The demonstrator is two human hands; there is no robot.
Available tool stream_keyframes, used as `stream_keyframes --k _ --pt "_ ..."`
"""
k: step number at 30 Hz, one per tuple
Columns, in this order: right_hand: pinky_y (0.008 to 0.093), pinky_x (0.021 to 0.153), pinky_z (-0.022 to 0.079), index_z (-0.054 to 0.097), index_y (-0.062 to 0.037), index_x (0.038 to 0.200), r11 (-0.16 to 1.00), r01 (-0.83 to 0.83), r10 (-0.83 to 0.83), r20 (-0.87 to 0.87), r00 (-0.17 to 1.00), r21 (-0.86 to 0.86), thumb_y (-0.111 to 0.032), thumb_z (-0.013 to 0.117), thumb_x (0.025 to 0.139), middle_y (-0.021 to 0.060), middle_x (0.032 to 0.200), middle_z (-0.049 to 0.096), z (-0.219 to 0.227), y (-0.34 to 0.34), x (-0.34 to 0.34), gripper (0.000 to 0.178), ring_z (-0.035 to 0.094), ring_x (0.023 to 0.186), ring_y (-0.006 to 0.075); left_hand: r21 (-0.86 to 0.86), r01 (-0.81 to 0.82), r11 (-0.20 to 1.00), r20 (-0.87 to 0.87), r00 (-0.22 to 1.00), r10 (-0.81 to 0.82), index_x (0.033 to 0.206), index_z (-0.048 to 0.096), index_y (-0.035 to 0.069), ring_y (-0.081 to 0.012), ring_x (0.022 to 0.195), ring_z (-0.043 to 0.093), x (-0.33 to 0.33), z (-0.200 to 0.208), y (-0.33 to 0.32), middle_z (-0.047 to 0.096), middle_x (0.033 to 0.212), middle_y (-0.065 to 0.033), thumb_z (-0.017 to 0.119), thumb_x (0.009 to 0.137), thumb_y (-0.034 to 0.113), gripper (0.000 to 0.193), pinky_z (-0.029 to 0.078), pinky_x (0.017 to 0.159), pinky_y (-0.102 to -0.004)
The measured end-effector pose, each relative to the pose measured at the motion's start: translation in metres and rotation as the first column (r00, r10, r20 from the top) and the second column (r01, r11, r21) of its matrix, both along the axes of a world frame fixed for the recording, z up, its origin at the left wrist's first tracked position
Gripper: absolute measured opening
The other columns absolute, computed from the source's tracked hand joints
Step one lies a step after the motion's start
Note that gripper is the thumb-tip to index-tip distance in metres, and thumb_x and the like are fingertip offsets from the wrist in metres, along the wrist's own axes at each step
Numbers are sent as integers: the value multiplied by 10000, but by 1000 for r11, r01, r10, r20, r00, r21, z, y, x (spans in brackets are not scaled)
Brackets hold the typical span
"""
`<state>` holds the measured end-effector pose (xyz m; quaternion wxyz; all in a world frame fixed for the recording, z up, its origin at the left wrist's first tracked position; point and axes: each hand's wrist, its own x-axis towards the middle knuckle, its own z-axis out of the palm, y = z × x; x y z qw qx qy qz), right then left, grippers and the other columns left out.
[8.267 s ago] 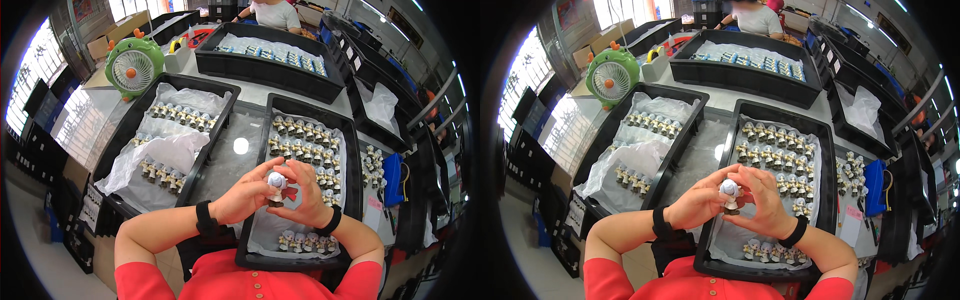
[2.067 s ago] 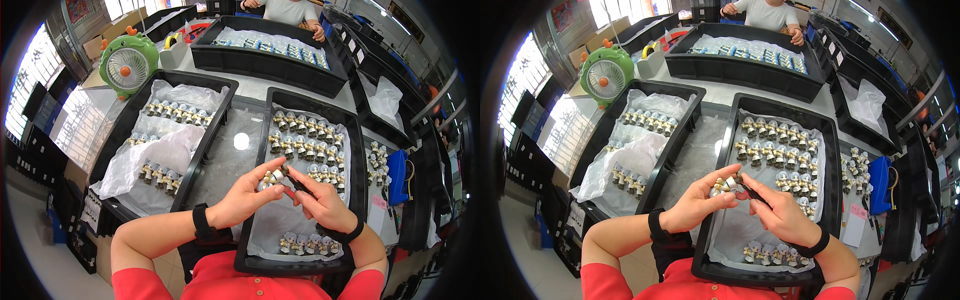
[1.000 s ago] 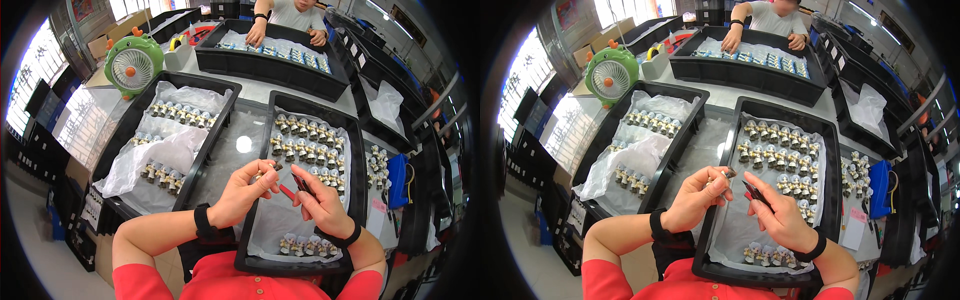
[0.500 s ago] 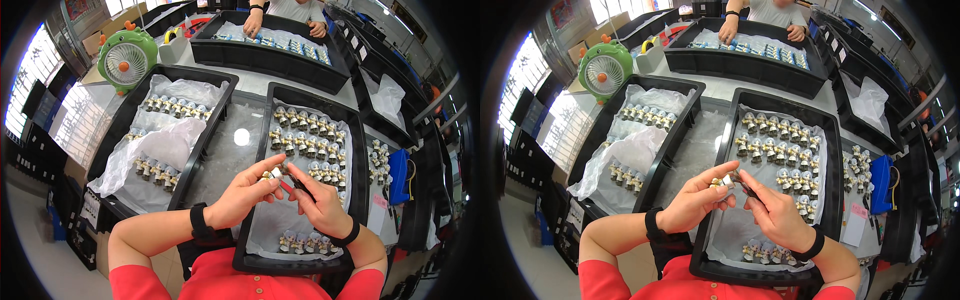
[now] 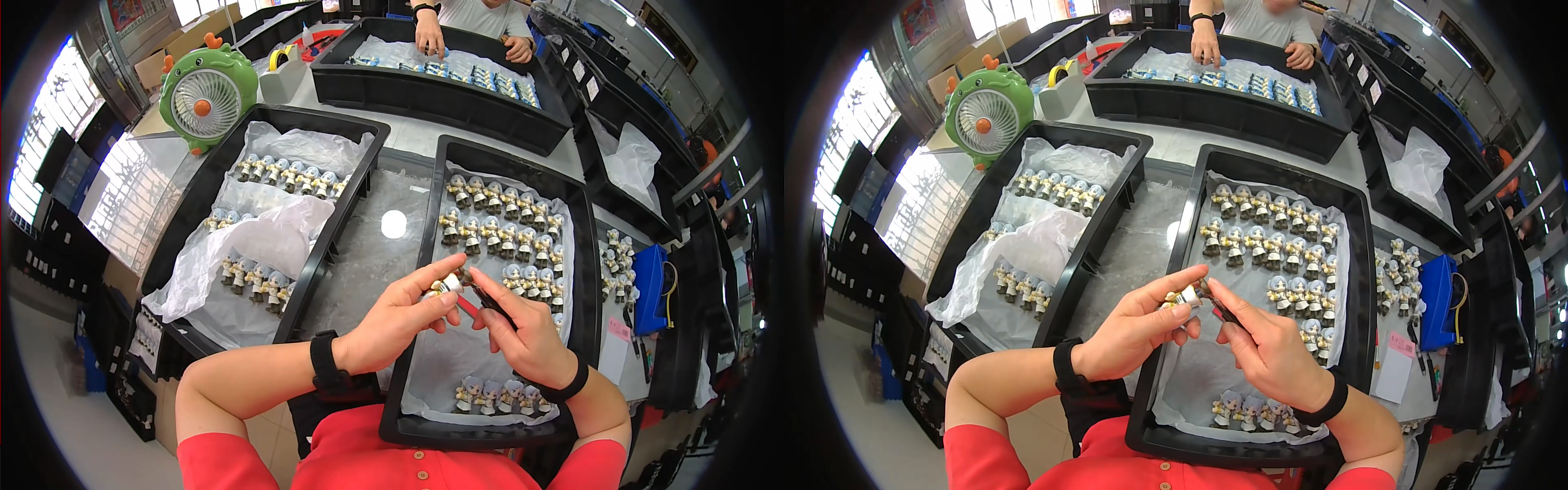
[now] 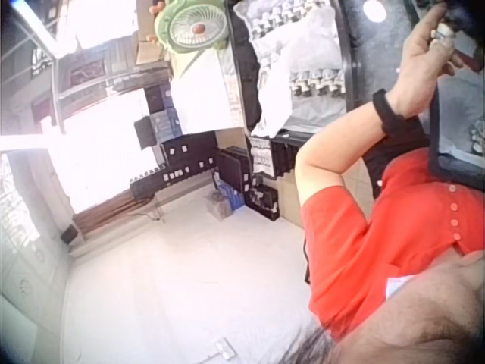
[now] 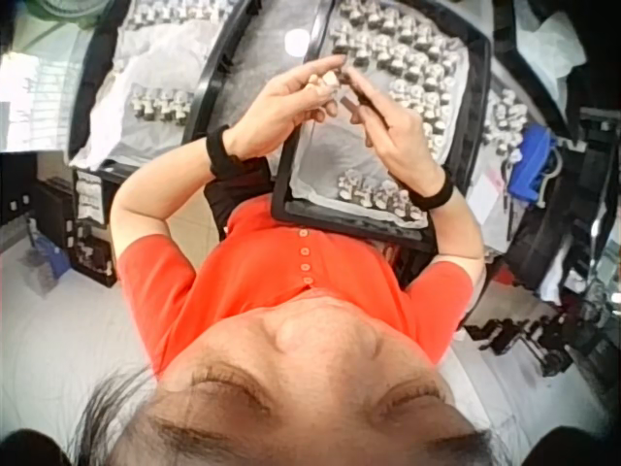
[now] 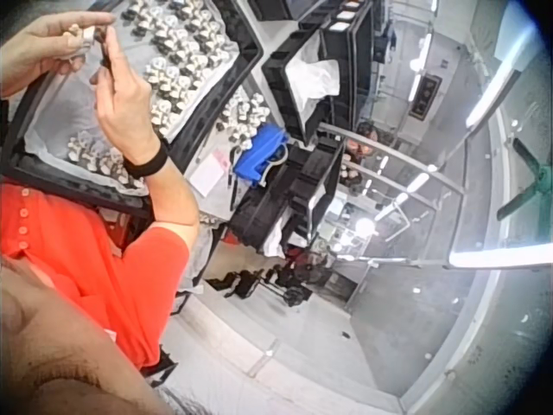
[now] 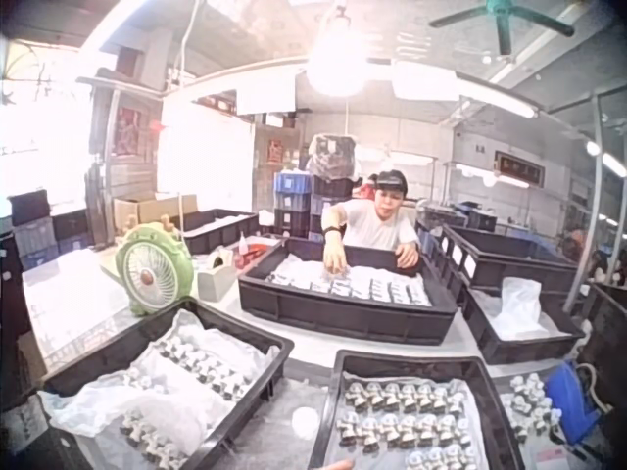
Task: The person picks up small, wrapped miniature figures from a tray and unwraps them. They then use a red-handled tool to apply a substance to the base of the figures. The person places the treated figures into a separate tray lined with plastic. The process is repeated for multiple figures.
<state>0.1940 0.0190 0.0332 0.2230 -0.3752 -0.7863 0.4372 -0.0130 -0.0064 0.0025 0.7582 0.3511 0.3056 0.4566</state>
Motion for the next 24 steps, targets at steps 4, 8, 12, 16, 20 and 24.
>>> stream_keyframes --k 4,8,12,16,20,24 --pt "267 506 475 400 -102 1398 1000 -4 4 13 1000 4 31 479 884 110 839 643 0 1 1 538 554 526 116 13 0 1000 -4 1000 0 1428 340 90 -77 886 552 1 -2 0 532 1107 3 494 959 103 493 447 738 -235" --pt "268 504 472 405 -104 1396 1000 0 0 18 1000 12 34 480 881 109 826 644 -1 0 1 538 553 519 116 13 0 1000 -12 1000 1 1427 342 92 -73 883 551 0 -3 0 540 1073 4 497 960 109 493 449 735 -234" --pt "257 513 478 412 -106 1392 999 6 -6 14 1000 -44 22 481 884 100 799 654 2 1 -1 528 562 513 112 16 -8 1000 -15 1000 8 1426 344 91 -71 878 550 1 -4 0 543 1045 5 498 960 113 491 449 733 -235" --pt "250 517 483 417 -109 1391 988 15 -13 9 1000 -155 1 480 890 94 779 662 6 2 0 516 572 513 105 21 -9 1000 -22 1000 9 1425 345 88 -71 875 545 1 -4 0 540 1034 3 497 961 117 489 449 734 -235" --pt "250 515 483 423 -111 1388 975 21 -21 4 1000 -219 -8 476 891 92 774 663 9 4 2 511 573 513 101 27 -4 1000 -38 999 5 1425 344 86 -70 876 537 1 -3 -1 536 1025 -1 499 961 124 491 450 737 -234" --pt "250 519 482 426 -113 1386 992 12 -9 24 1000 -125 0 479 888 92 786 660 6 3 2 513 573 518 104 28 -5 1000 -45 999 6 1425 345 88 -70 876 535 1 -2 -1 538 1010 -3 499 962 129 490 451 738 -234"
